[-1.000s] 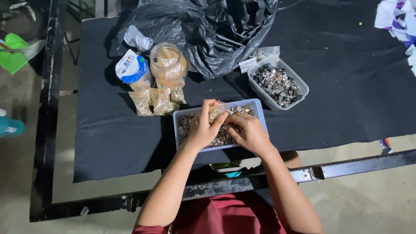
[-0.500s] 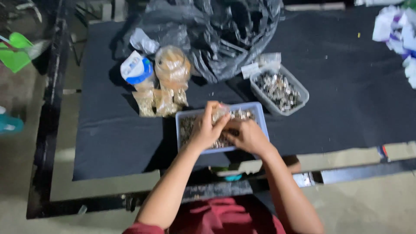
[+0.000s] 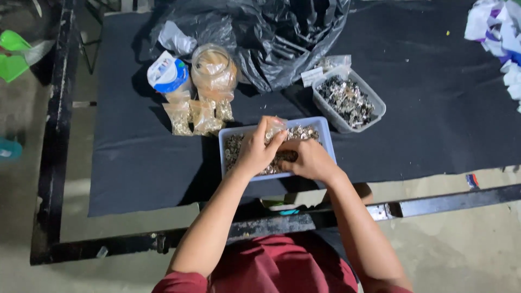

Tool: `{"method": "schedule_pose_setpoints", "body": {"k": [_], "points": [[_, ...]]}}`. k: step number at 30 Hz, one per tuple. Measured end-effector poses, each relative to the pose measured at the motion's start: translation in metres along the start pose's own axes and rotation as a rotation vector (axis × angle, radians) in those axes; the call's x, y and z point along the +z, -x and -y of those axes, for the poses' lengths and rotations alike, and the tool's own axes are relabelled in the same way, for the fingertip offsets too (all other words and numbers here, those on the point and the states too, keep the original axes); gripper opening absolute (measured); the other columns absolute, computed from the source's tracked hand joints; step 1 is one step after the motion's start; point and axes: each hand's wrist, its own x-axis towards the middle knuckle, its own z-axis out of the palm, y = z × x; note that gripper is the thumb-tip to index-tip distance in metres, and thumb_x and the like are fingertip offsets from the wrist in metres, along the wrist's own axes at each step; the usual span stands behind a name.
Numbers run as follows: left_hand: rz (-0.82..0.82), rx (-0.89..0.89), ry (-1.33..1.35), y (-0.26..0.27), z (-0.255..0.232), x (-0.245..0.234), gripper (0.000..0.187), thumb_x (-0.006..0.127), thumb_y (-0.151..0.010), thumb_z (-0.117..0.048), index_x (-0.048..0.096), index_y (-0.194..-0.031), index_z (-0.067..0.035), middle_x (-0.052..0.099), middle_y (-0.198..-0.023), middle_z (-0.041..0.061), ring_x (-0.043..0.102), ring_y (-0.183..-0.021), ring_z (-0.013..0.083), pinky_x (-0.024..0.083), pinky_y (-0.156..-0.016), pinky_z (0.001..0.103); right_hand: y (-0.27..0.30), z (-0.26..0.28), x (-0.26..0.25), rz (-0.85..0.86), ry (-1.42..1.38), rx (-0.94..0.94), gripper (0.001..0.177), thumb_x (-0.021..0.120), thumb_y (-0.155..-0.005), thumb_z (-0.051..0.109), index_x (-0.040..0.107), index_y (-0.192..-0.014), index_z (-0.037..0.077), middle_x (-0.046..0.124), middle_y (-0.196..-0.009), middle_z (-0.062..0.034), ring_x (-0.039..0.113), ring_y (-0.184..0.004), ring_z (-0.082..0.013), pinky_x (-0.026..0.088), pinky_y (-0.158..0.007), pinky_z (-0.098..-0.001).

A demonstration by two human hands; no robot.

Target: Picking up small metal components from a tray and placing them into small plastic bags for packaging.

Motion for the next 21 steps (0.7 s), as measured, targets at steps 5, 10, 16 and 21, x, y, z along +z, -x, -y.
{"method": "schedule_pose_setpoints", "body": {"k": [5, 10, 16, 21], "points": [[-0.011, 0.018, -0.035, -0.010, 0.000, -0.002, 0.029, 0.067, -0.098, -0.039, 0.060, -0.109, -0.013, 0.073, -0.083, 0.019, 0.073, -0.079, 0.0415, 0.058, -0.063, 0.048, -0.003, -0.010, 0.001, -0.108, -0.009, -0.073, 0.021, 0.077, -0.077, 0.018, 0.081, -0.097, 0.013, 0.079, -0.087, -0.0148, 0.074, -0.084, -0.0410, 0.057, -0.077, -0.0513], [-0.053, 0.054, -0.053, -0.004, 0.007, 0.002, 0.031, 0.067, -0.099, -0.041, 0.060, -0.107, -0.012, 0.072, -0.081, 0.019, 0.072, -0.078, 0.0419, 0.058, -0.060, 0.046, 0.003, -0.030, 0.012, -0.237, 0.010, -0.104, 0.020, 0.077, -0.080, 0.014, 0.079, -0.099, 0.010, 0.078, -0.087, -0.0159, 0.073, -0.085, -0.0404, 0.057, -0.075, -0.0498], [-0.046, -0.030, -0.066, -0.005, -0.004, -0.003, 0.031, 0.062, -0.101, -0.044, 0.059, -0.110, -0.015, 0.073, -0.083, 0.019, 0.072, -0.079, 0.0422, 0.058, -0.064, 0.049, 0.004, -0.024, 0.007, -0.330, -0.065, -0.162, 0.016, 0.072, -0.090, 0.011, 0.079, -0.104, 0.011, 0.078, -0.089, -0.0092, 0.073, -0.085, -0.0352, 0.059, -0.078, -0.0428], [-0.006, -0.020, -0.090, -0.003, 0.001, 0.000, 0.030, 0.065, -0.099, -0.044, 0.060, -0.107, -0.016, 0.073, -0.083, 0.018, 0.073, -0.080, 0.0399, 0.059, -0.063, 0.046, 0.003, -0.031, 0.011, -0.335, -0.120, -0.198, 0.020, 0.077, -0.082, 0.014, 0.079, -0.102, 0.013, 0.077, -0.091, -0.0107, 0.073, -0.090, -0.0371, 0.058, -0.080, -0.0456]]}}
